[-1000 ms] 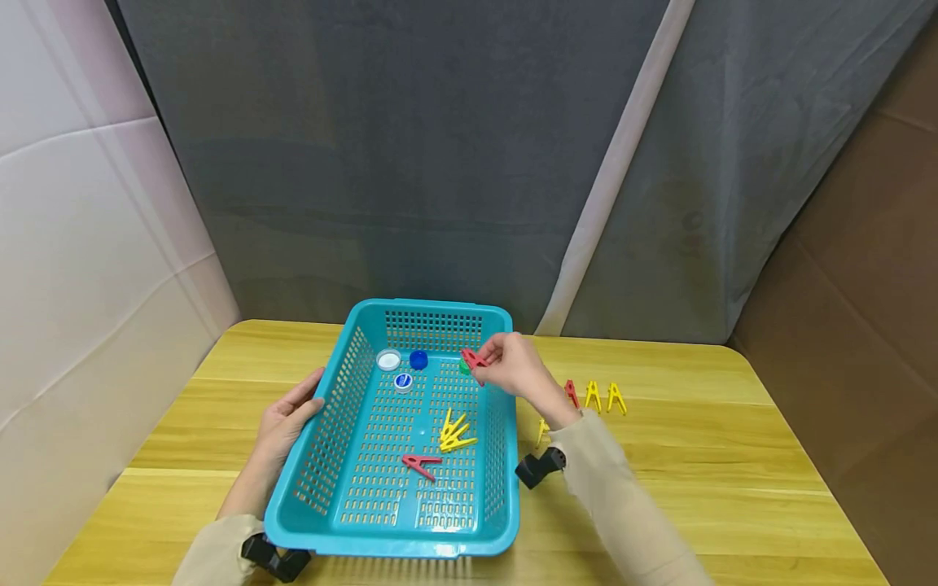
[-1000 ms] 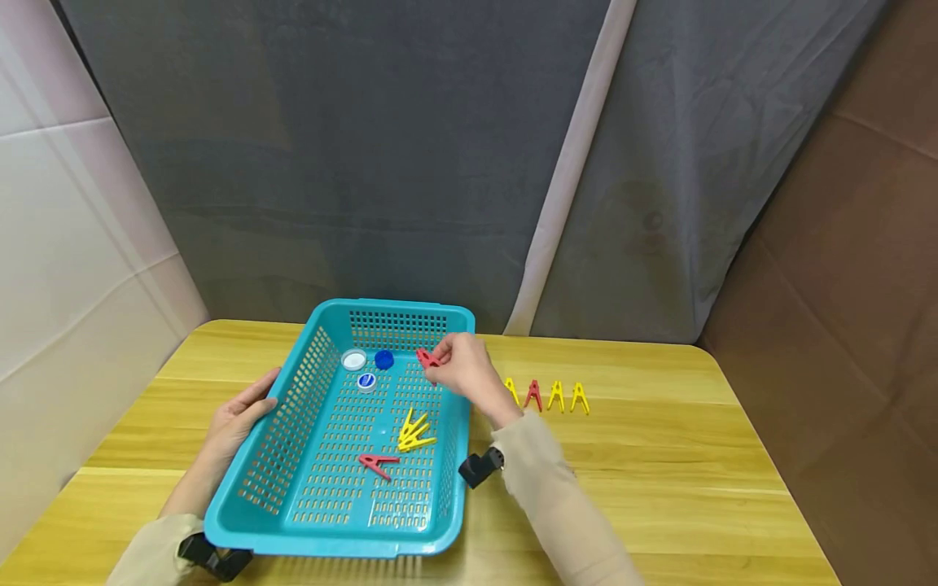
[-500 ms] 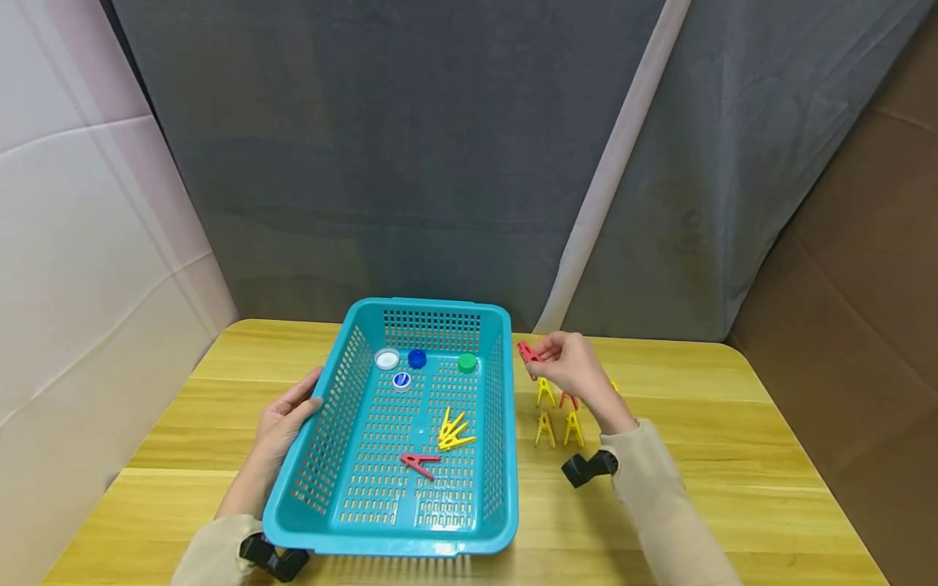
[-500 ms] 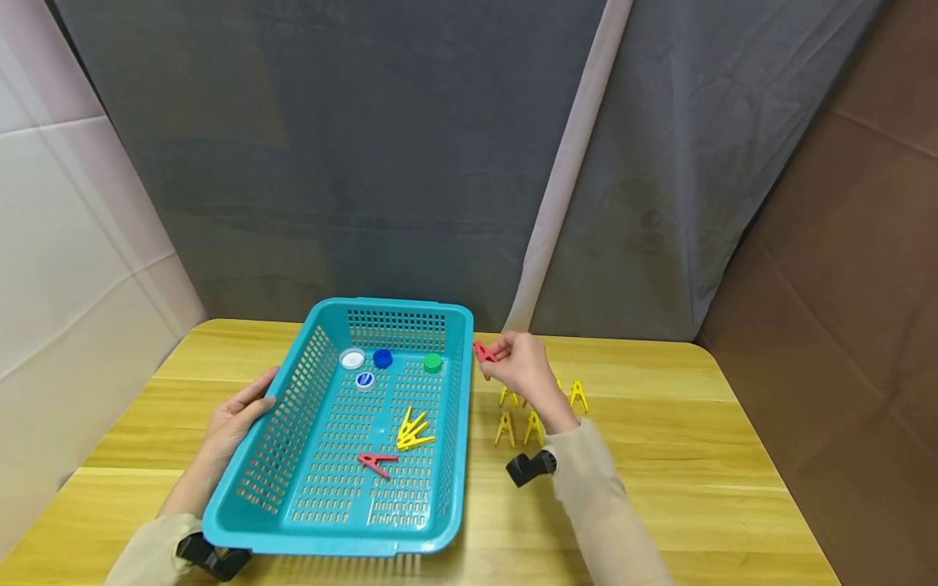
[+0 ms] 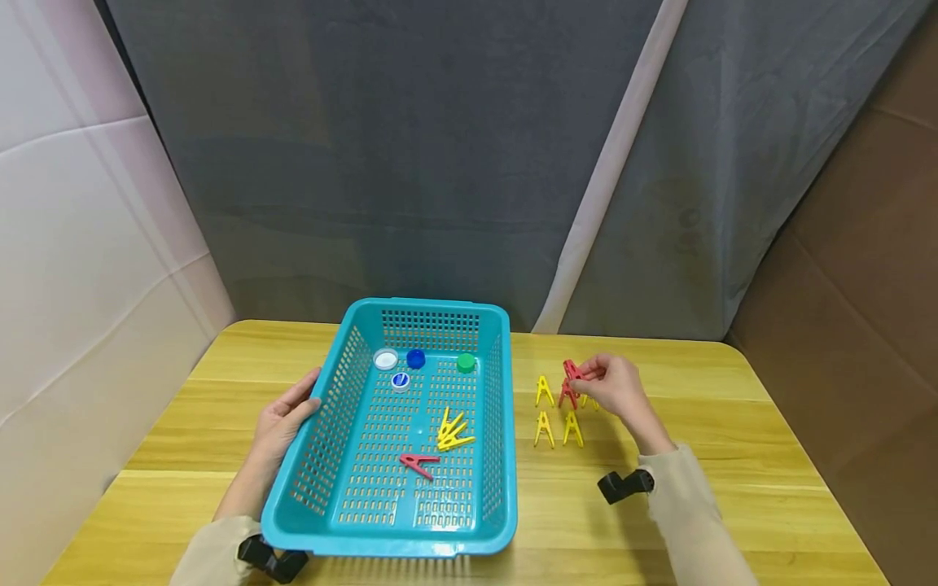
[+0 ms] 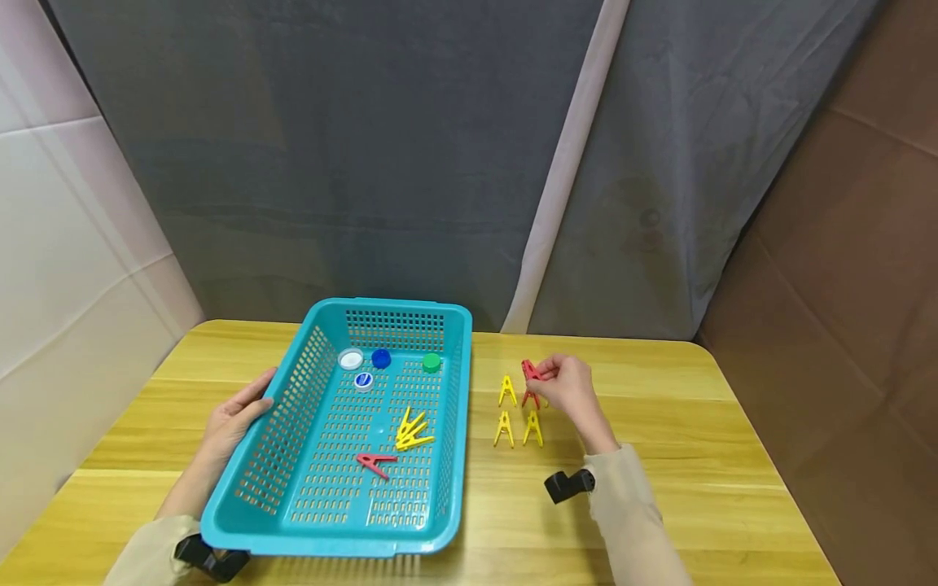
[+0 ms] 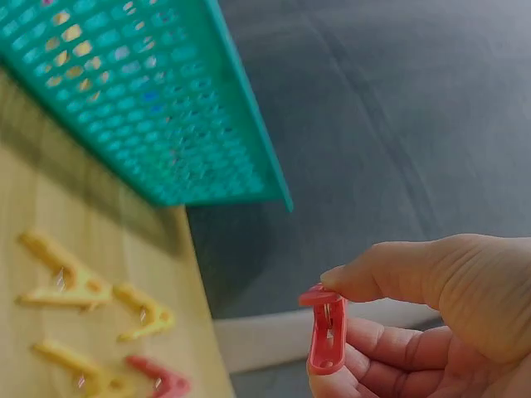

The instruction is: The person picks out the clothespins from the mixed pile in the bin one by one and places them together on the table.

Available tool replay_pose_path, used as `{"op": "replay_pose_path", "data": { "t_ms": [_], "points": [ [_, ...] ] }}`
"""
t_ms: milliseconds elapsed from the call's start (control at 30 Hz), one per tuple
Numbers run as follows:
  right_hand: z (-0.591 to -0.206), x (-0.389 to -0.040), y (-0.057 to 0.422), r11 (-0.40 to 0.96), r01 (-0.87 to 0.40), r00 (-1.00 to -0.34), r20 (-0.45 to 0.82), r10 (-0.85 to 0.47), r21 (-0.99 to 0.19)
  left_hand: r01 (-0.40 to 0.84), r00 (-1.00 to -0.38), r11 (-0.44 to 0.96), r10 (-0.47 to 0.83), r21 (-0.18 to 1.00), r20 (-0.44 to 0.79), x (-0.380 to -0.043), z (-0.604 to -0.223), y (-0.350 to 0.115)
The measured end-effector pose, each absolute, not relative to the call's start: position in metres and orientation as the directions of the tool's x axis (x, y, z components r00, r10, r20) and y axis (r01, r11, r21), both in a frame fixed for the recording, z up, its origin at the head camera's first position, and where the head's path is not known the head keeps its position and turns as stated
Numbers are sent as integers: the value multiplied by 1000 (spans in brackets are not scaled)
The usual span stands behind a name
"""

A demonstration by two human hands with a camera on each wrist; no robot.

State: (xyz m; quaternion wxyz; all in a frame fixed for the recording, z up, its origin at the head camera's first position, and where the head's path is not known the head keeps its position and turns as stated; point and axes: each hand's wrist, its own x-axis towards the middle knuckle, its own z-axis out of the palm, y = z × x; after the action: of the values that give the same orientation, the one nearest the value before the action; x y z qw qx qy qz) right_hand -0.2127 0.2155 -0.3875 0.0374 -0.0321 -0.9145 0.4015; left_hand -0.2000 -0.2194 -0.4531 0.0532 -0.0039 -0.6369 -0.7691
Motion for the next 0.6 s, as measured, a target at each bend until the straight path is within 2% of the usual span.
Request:
{"op": "replay_pose_path", "data": {
  "t_ms": [600],
  "points": [
    [-440, -197, 251, 657, 181, -977, -55, 208, -731, 95, -994, -166, -75, 982, 83, -201, -453, -220]
  ]
}}
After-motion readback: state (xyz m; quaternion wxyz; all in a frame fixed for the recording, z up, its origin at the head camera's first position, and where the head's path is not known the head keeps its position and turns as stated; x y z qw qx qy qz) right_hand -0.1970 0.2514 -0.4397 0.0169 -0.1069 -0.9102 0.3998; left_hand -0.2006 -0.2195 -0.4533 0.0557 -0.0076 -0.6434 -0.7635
